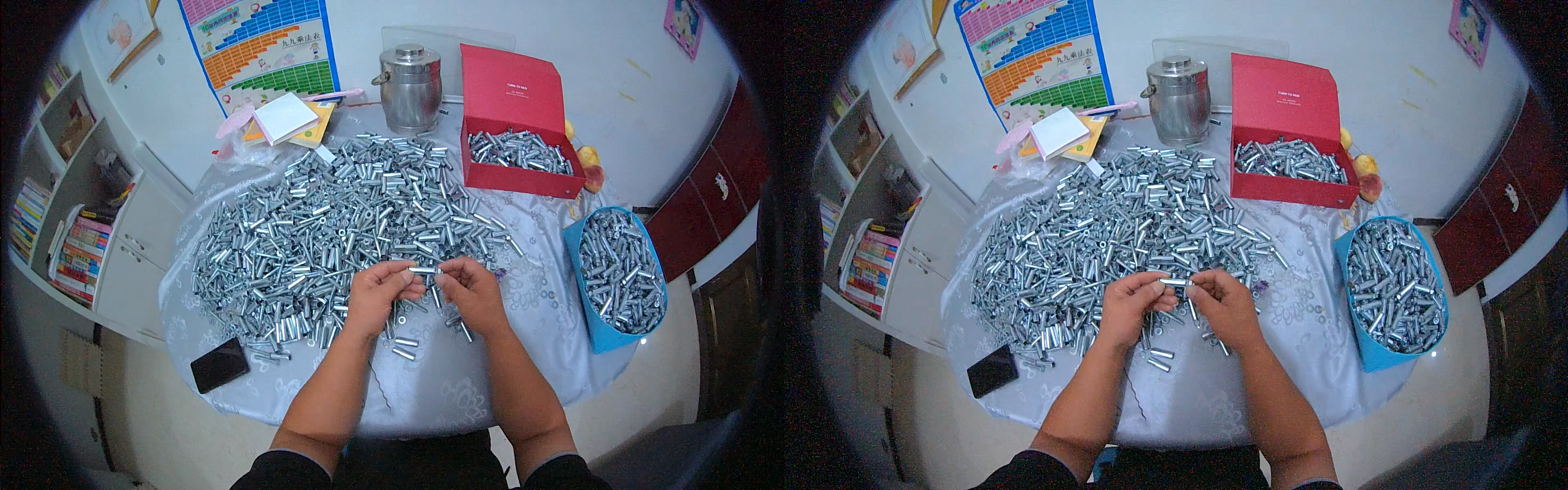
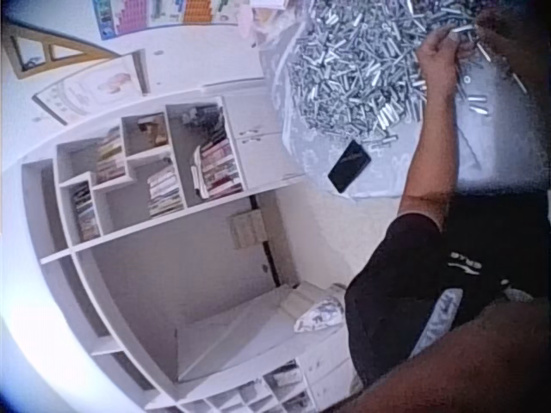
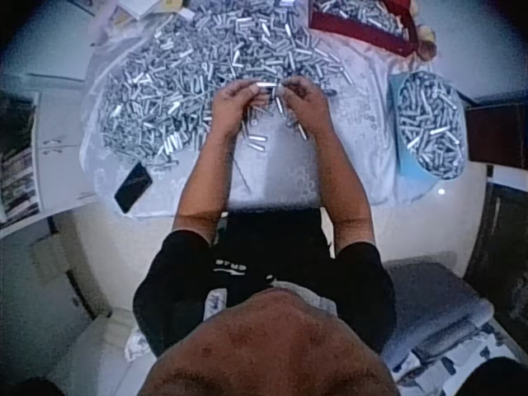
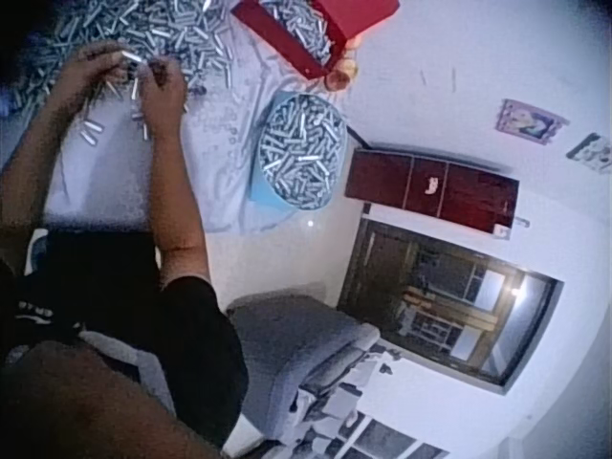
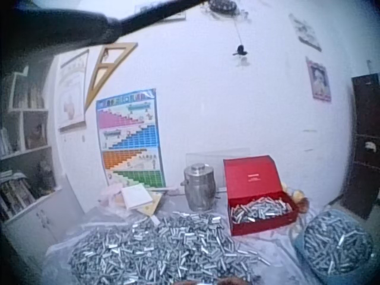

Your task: The person sits at a table covered with a white cloth and sorts through a large pile of small metal fasteners. They pick up individual cylindrical metal pieces and washers, fit them together by hand, and place the assembled units into a blue container.

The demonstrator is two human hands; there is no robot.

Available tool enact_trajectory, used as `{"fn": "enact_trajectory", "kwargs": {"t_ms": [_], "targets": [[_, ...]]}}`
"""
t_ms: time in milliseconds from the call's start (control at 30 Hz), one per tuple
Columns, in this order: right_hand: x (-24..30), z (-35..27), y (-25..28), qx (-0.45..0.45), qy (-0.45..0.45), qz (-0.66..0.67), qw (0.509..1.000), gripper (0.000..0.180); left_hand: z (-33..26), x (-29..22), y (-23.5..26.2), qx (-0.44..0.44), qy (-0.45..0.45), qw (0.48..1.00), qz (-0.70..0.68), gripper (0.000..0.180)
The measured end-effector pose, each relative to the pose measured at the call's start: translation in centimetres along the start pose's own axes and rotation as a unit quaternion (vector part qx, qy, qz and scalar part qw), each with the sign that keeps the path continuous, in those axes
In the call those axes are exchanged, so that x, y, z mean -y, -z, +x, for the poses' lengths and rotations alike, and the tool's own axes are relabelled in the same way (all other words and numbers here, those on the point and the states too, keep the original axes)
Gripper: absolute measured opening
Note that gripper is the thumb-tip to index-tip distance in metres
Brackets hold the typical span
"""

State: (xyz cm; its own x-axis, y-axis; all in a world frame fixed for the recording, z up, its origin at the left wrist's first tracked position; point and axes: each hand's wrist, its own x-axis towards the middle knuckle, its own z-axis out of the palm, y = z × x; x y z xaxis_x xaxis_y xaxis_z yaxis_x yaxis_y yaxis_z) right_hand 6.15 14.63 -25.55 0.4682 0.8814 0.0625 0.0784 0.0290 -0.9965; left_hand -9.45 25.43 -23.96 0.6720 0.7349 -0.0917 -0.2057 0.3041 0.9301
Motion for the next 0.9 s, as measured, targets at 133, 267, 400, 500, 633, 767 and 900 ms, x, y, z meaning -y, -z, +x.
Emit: {"fn": "enact_trajectory", "kwargs": {"t_ms": [133,267,400,500,633,767,900], "targets": [[0.8,-0.1,-0.1,-0.002,-0.013,0.031,0.999,0.018,0.1,0.3,-0.2,-0.006,-0.01,1.0,-0.015,0.023],[1.1,-0.3,-0.7,-0.002,0.014,0.063,0.998,0.014,0.1,0.4,0.0,0.002,-0.011,1.0,-0.012,0.024],[1.0,-0.2,0.1,-0.009,-0.032,-0.015,0.999,0.014,0.2,0.7,-0.1,0.01,-0.025,1.0,-0.012,0.023],[1.8,-0.4,-0.2,-0.034,-0.012,0.051,0.998,0.015,0.2,0.5,-0.2,0.009,-0.025,1.0,-0.014,0.023],[0.2,-0.1,-0.2,-0.015,0.064,0.013,0.998,0.018,0.2,0.4,-0.3,0.008,-0.02,1.0,-0.021,0.023],[1.7,-0.5,-0.3,-0.025,-0.006,0.026,0.999,0.017,0.2,0.6,-0.2,0.007,-0.02,1.0,-0.012,0.023],[1.3,-0.2,-0.4,-0.02,0.034,0.045,0.998,0.015,0.3,0.6,-0.3,0.001,-0.015,1.0,-0.011,0.023]]}}
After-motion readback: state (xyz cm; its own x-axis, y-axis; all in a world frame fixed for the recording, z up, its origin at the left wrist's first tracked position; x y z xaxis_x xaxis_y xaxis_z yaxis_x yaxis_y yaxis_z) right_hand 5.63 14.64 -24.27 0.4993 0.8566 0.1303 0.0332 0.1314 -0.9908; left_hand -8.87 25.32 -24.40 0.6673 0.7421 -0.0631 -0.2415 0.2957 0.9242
